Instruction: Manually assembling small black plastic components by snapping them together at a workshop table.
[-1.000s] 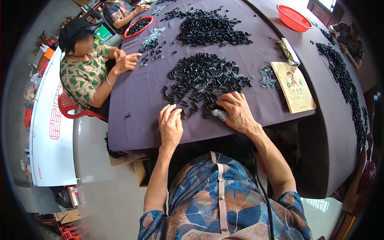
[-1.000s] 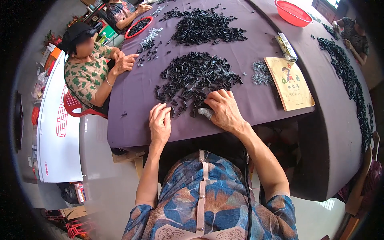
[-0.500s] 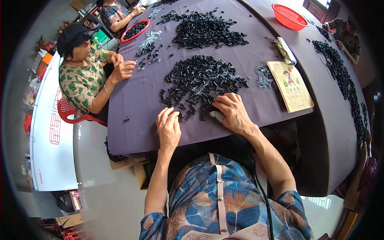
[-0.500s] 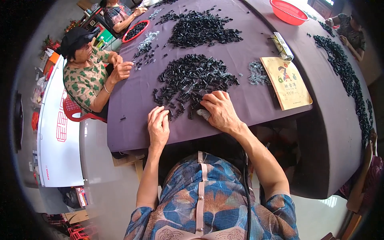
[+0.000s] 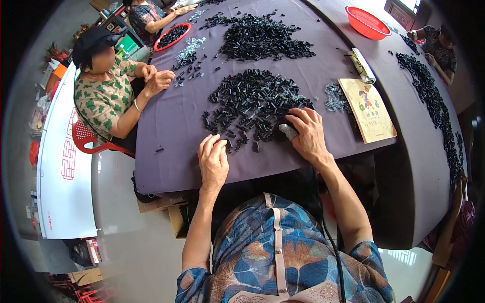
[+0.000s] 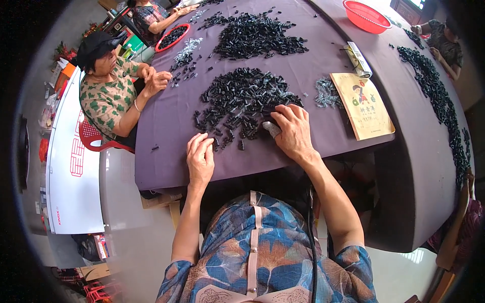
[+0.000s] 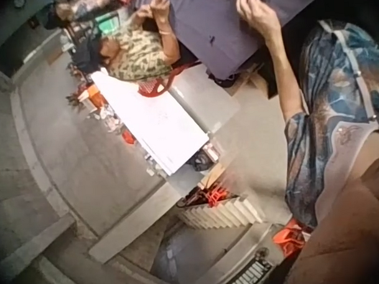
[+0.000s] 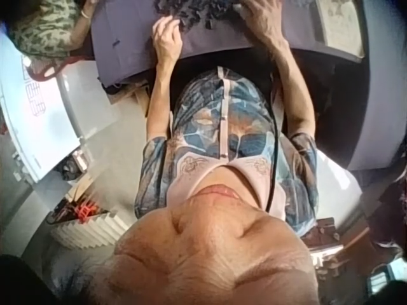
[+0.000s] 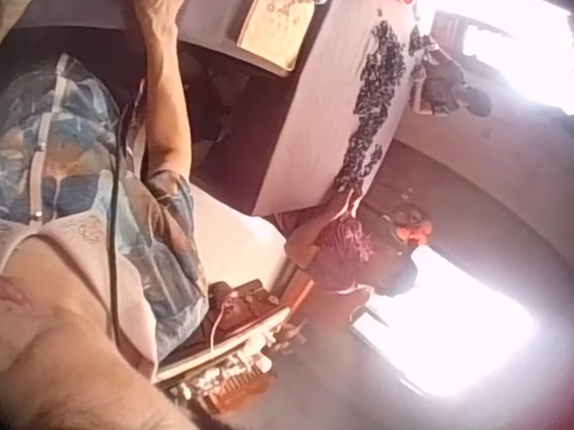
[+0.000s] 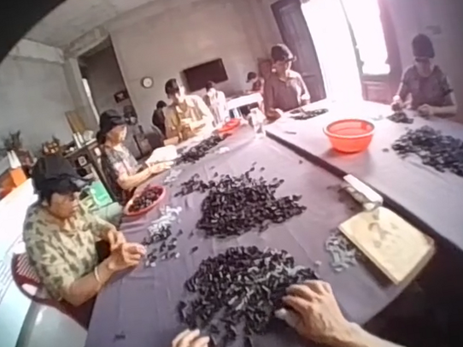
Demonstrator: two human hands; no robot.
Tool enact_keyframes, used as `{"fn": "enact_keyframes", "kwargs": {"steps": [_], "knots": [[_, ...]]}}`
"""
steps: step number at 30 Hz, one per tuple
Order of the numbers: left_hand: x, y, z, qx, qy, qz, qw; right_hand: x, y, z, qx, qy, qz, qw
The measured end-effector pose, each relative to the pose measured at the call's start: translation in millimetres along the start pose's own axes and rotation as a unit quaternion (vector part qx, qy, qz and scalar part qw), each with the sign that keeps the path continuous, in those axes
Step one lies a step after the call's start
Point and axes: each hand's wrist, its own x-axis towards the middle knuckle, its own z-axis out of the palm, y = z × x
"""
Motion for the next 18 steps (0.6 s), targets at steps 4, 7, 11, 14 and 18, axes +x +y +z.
{"fn": "enact_keyframes", "kwargs": {"steps": [4, 7, 11, 14, 18], "knots": [[-0.5, -0.4, -0.4, -0.002, 0.001, -0.001, 1.000, 3.6, 4.7, -5.1, -0.013, 0.017, 0.015, 1.000], [1.0, 2.3, -0.4, -0.003, -0.003, -0.002, 1.000, 5.8, 13.4, 1.6, -0.011, 0.033, 0.046, 0.998], [1.6, 0.5, -1.6, -0.002, 0.001, 0.001, 1.000, 9.4, 5.4, 3.9, -0.036, -0.035, -0.001, 0.999], [2.4, 1.6, -0.4, -0.003, -0.003, 0.001, 1.000, 6.9, 4.6, 3.8, -0.021, -0.078, -0.018, 0.997], [2.2, 2.1, -1.6, -0.004, -0.004, 0.003, 1.000, 6.7, 3.2, 1.5, 0.013, -0.086, -0.033, 0.996]]}}
